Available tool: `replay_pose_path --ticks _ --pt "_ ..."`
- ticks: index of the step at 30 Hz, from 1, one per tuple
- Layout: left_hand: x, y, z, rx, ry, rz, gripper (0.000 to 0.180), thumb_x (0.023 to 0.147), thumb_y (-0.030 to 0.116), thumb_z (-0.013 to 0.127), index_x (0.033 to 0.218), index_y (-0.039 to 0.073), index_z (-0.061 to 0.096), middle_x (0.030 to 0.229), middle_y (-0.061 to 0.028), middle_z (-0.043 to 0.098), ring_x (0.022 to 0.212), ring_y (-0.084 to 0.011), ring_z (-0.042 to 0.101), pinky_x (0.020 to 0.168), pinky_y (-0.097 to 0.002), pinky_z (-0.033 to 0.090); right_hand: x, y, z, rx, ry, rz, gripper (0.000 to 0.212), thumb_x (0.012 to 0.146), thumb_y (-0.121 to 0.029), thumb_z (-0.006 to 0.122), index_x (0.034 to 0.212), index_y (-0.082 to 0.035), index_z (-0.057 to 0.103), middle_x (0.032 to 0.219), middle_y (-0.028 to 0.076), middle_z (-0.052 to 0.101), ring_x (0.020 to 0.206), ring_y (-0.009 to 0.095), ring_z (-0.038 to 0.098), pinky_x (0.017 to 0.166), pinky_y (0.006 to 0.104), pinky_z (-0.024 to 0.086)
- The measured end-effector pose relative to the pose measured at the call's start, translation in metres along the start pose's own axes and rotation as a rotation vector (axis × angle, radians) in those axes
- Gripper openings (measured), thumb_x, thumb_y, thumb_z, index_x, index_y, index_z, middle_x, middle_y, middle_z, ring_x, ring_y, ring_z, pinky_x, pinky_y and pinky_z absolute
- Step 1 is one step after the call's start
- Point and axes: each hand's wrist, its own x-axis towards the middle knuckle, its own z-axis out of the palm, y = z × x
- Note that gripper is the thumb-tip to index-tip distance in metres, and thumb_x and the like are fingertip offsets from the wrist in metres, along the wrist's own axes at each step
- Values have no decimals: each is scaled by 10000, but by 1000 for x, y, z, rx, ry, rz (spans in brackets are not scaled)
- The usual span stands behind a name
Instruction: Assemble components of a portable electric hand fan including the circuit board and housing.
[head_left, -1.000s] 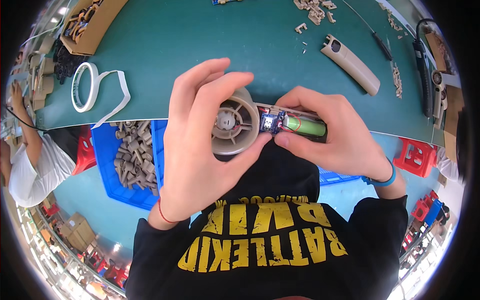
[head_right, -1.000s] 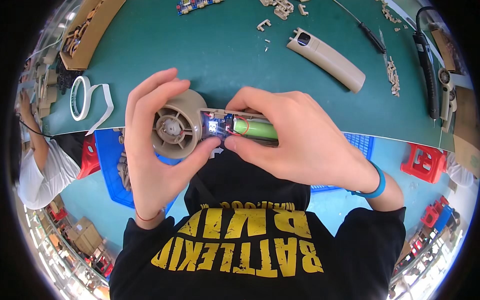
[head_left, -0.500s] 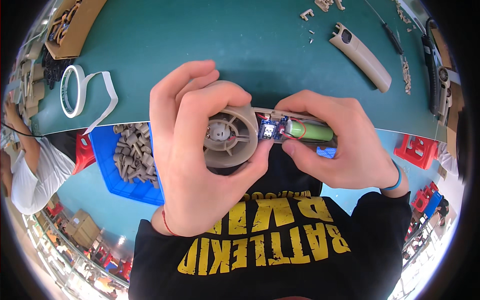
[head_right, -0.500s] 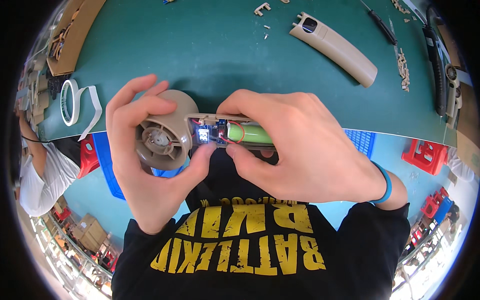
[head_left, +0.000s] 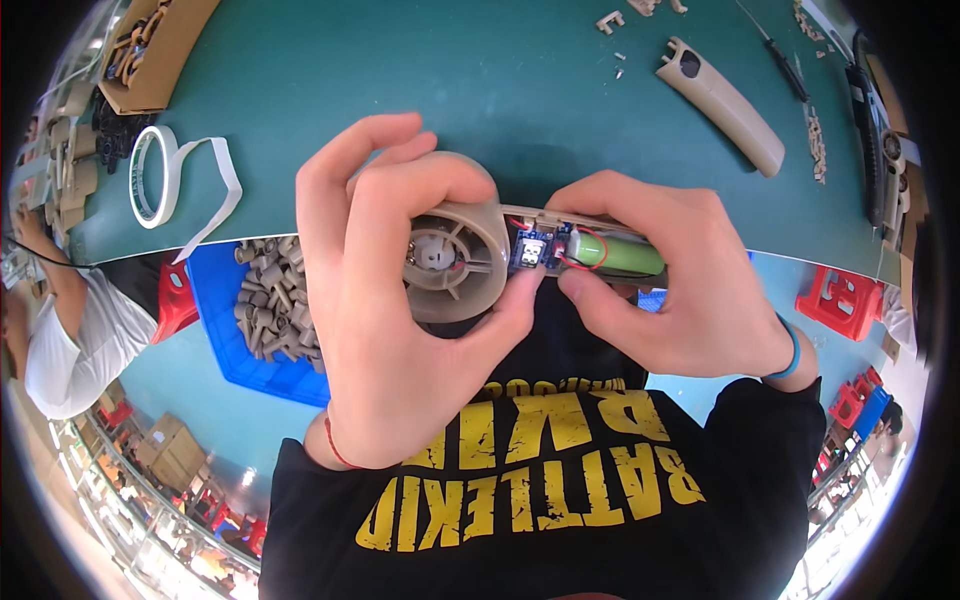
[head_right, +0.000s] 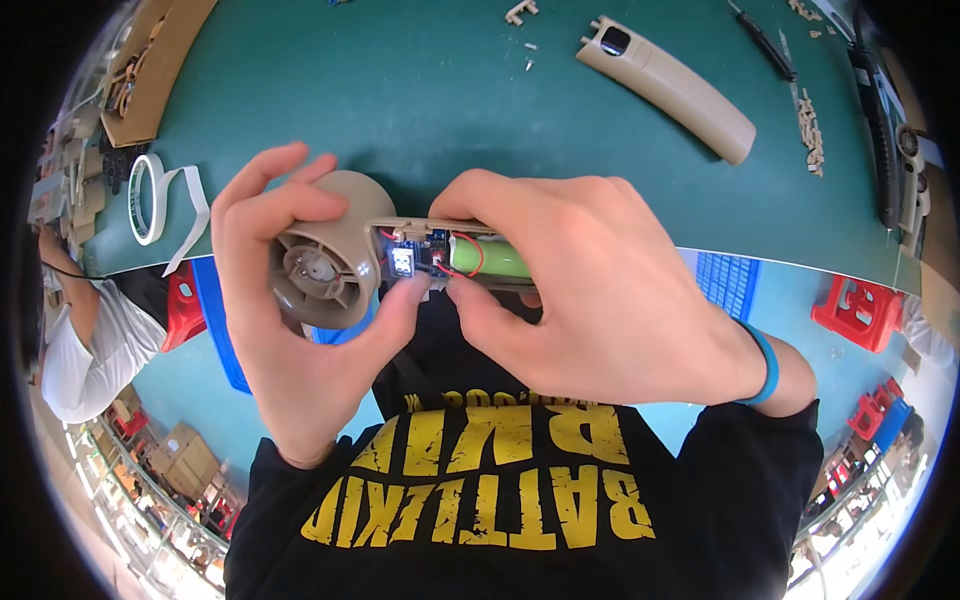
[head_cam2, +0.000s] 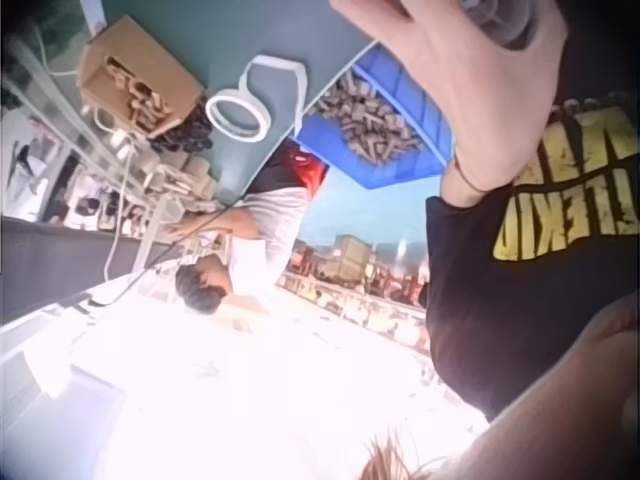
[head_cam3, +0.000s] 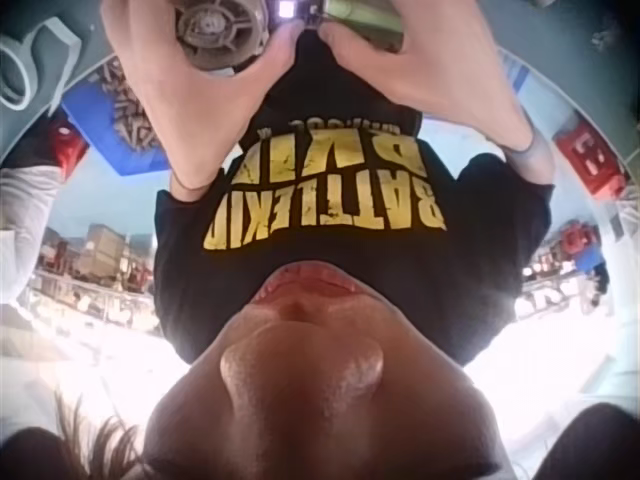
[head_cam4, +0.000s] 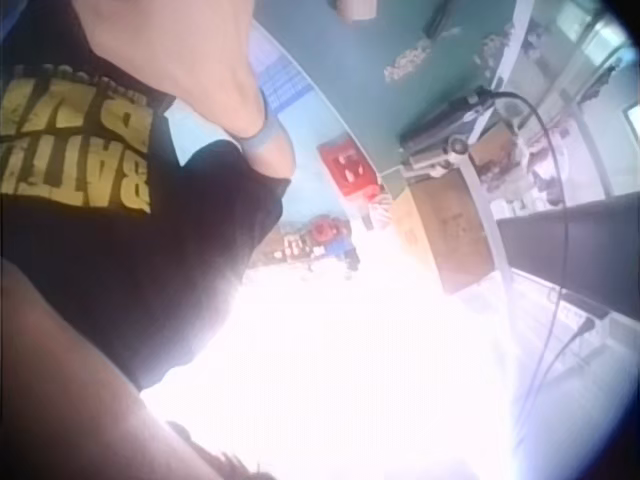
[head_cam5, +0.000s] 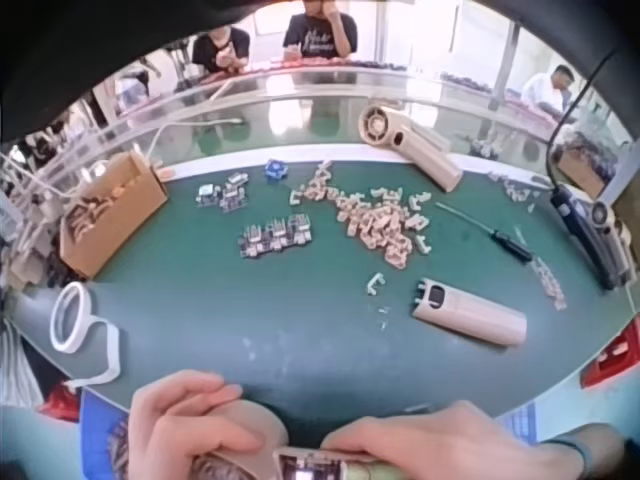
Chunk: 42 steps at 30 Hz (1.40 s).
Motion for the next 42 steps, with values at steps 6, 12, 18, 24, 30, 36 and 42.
replay_pose_path --ticks 6,12,18,24,30,36,42 --pt "6 5 1 28 -8 -64 544 617 4 794 1102 60 556 1255 -133 487 1128 -273 561 936 -362 454 1 6 -2 12 -31 33 287 760 -49 676 1038 -8 620 809 102 644 655 211 625 617 298 496" --pt "21 0 -3 -128 -82 -106 532 610 -13 804 1088 51 582 1186 -122 559 1051 -236 576 911 -332 456 -4 11 -4 -266 235 -280 277 820 -171 699 1035 -17 619 820 156 659 690 346 637 597 387 500" --pt "27 -7 -2 -122 -113 42 555 566 -28 839 1059 42 596 1146 -126 598 1119 -291 593 934 -361 470 1 7 -18 294 -98 154 240 923 -82 606 1137 27 610 879 99 688 708 95 620 645 240 492" --pt "26 -9 2 -105 -88 101 550 569 -20 849 1054 52 601 1175 -136 595 1186 -327 580 934 -392 492 6 9 -17 203 -85 84 207 936 -79 578 1105 29 629 770 75 677 628 65 574 577 227 465" --pt "18 -15 5 -87 -62 165 550 579 -26 848 1056 61 590 1211 -140 573 1216 -370 560 943 -429 502 3 8 -7 69 -27 -1 200 901 -84 593 1064 18 649 734 122 648 574 190 608 555 285 465" --pt "8 -29 22 -149 83 295 471 617 6 852 1020 111 632 1181 -113 584 1209 -420 551 1032 -566 428 -2 9 3 -130 143 -165 214 828 -40 624 1034 2 662 773 134 650 587 291 609 548 336 482" --pt "-8 -43 30 -28 153 407 691 572 -27 864 1134 187 523 1231 -95 505 1213 -493 513 983 -577 467 0 14 14 -269 265 -317 288 697 19 665 984 10 665 770 109 652 565 255 595 509 336 462"
